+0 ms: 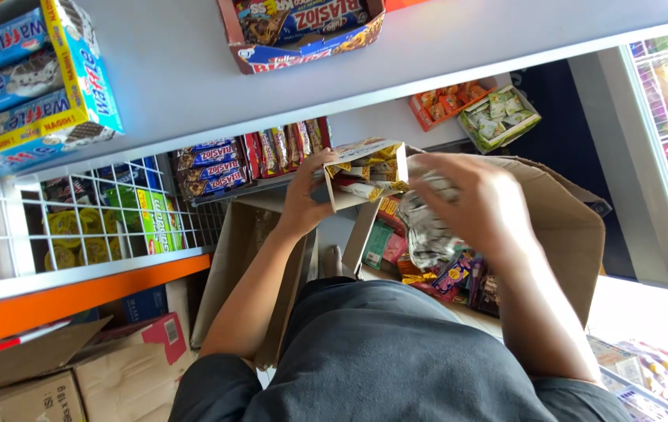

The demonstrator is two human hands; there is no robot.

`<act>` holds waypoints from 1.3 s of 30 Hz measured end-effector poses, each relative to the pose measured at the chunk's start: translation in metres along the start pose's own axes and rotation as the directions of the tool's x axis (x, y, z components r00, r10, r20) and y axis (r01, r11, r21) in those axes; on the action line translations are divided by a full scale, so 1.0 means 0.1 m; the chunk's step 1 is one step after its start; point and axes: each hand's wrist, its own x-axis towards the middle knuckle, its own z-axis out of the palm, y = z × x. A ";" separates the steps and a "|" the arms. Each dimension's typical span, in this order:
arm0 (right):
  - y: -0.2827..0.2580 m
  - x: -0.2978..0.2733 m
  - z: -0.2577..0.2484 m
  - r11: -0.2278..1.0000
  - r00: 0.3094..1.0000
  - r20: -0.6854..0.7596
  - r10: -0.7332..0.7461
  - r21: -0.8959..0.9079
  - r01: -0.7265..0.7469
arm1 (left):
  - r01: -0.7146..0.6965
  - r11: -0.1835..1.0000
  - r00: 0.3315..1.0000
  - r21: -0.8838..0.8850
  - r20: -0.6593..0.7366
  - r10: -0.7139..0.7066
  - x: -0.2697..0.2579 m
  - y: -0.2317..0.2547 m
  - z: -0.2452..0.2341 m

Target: Restocking various snack and candy items from a cardboard box onto store shelves.

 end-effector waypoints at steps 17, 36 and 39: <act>0.92 -0.50 1.03 0.869 0.969 0.242 0.058 0.466 -0.168 | -0.167 0.983 0.954 -0.079 0.240 0.182 -0.06 0.41 0.23; 0.84 -0.80 0.60 0.829 0.979 0.175 0.104 0.529 -0.182 | -0.120 0.989 0.916 0.088 0.393 0.076 -0.10 -0.02 0.52; 0.69 -0.73 0.38 0.891 0.966 0.252 0.049 0.426 -0.156 | -0.207 0.977 0.924 0.054 0.339 0.177 -0.13 0.17 0.52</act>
